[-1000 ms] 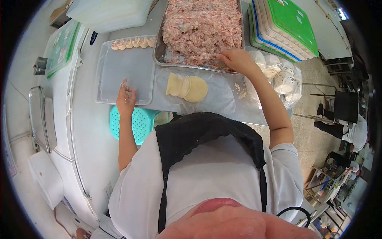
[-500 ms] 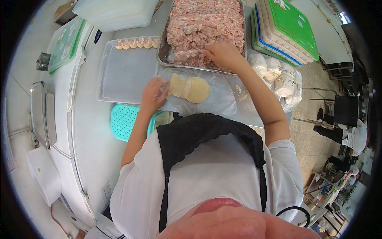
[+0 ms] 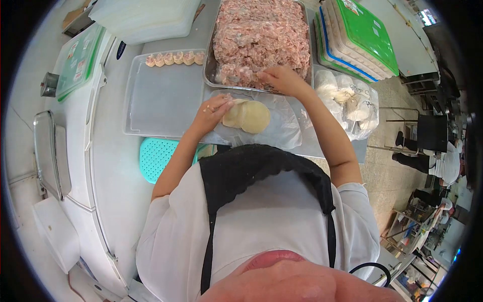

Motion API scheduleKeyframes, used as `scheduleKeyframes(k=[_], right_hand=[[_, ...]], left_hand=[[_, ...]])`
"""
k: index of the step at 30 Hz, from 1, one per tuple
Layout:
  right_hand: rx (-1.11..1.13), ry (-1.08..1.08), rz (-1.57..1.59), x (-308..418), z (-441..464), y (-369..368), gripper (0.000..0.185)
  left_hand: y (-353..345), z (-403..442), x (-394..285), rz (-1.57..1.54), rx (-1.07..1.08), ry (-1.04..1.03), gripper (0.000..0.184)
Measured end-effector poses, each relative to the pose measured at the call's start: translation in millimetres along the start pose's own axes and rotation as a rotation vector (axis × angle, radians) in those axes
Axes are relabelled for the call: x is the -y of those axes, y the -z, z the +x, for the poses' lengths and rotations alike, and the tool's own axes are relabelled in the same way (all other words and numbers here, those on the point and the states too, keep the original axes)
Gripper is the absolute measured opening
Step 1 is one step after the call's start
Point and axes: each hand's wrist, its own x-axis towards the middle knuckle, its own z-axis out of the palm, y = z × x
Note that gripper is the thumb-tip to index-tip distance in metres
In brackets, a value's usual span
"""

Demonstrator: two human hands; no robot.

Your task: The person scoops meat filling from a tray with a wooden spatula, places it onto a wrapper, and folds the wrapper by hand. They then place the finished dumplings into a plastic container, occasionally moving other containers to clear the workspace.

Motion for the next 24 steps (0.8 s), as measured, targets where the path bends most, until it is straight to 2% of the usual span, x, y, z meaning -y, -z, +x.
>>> scheduleKeyframes(k=[1,3,4,6,7,8,10,11,12,13,14,15,16,18,19,24], right_hand=[[0.0,-0.005,0.001,7,2,6,0.041],[-0.048,-0.038,-0.306,23,12,11,0.042],[-0.051,-0.042,-0.306,26,17,0,0.042],[0.068,0.047,-0.549,32,24,-26,0.04],[0.063,0.041,-0.546,32,21,-29,0.04],[0.04,0.031,-0.471,33,17,-32,0.039],[0.017,0.018,-0.399,28,13,-30,0.037],[0.022,0.029,-0.184,17,8,-24,0.038],[0.026,0.042,0.028,14,4,-16,0.038],[0.024,0.038,0.023,12,-1,-12,0.038],[-0.038,-0.049,0.208,11,-9,-9,0.037],[-0.101,-0.136,0.393,14,-17,-5,0.037],[-0.105,-0.143,0.391,19,-24,-2,0.037],[-0.297,-0.155,0.691,28,-36,0,0.033],[-0.305,-0.159,0.691,26,-40,-6,0.033],[-0.299,-0.214,0.784,25,-52,-34,0.032]], left_hand=[[0,5,-4,-0.166,-0.003,0.088,0.024],[5,16,-17,-0.119,0.033,0.013,0.022],[6,20,-22,-0.071,0.066,-0.061,0.021],[3,21,-27,-0.111,0.064,-0.021,0.019],[3,22,-28,-0.149,0.058,0.023,0.016],[3,24,-26,-0.148,0.063,0.018,0.016],[-2,25,-20,-0.479,0.039,0.44,0.018],[-5,26,-17,-0.48,0.043,0.435,0.018],[-8,28,-17,-0.803,0.025,0.5,0.019],[-11,31,-18,-1.128,0.007,0.562,0.019],[-16,33,-19,-1.133,0.013,0.561,0.019],[-19,38,-27,-1.188,-0.079,0.544,0.021],[-22,44,-34,-1.24,-0.171,0.529,0.022],[-27,54,-50,-1.232,-0.216,0.539,0.022],[-30,58,-55,-1.221,-0.27,0.546,0.021],[-48,61,-62,-1.16,-0.211,0.465,0.021]])
